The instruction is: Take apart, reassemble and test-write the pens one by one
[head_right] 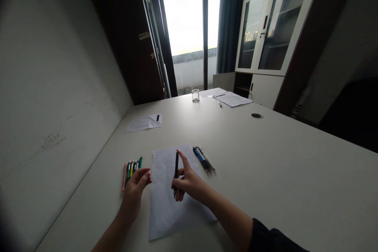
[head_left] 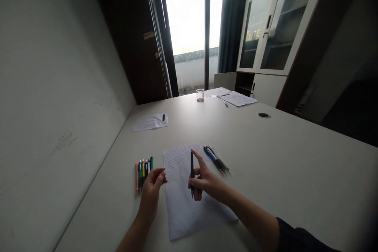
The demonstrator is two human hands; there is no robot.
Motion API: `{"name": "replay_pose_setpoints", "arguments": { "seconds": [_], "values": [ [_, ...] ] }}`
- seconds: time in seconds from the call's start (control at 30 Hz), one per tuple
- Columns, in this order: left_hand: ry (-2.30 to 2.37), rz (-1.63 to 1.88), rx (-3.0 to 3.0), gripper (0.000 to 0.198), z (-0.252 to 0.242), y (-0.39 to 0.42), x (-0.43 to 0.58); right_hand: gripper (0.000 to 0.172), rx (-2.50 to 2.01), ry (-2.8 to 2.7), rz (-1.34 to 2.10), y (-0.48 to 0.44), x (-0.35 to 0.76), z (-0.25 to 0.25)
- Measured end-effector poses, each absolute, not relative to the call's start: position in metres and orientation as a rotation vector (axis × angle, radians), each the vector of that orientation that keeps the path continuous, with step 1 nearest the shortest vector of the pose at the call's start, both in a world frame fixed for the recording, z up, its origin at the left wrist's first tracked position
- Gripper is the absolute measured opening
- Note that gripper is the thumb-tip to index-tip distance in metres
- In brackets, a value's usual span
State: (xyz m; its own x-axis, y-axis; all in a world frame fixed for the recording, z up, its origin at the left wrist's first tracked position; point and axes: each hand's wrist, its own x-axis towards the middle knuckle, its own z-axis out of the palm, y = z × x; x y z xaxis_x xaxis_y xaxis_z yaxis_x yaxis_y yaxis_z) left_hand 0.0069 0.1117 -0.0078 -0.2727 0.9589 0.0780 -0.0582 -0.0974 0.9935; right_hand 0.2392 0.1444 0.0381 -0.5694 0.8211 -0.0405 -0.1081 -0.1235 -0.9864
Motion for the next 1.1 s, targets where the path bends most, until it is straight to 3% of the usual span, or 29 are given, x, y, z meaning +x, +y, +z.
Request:
{"name": "replay_pose_setpoints", "arguments": {
  "seconds": [0.27, 0.57, 0.83, 1.1],
  "values": [
    [1.298, 1.527, 1.078, 0.035, -0.0077, 0.1120, 0.0069, 0.098, -0.799, -1.428, 1.757, 0.1454, 0.2402, 0.0366],
    [1.313, 1.537, 1.091, 0.034, -0.0107, 0.1126, 0.0058, 0.105, -0.812, -1.356, 1.710, 0.1450, 0.2406, 0.0389],
    [1.311, 1.536, 1.116, 0.032, -0.0084, 0.1116, 0.0065, 0.094, -0.810, -1.305, 1.685, 0.1488, 0.2411, 0.0325],
    [1.320, 1.529, 1.132, 0.031, -0.0095, 0.1123, 0.0056, 0.100, -0.823, -1.265, 1.636, 0.1491, 0.2403, 0.0324]
  ]
}}
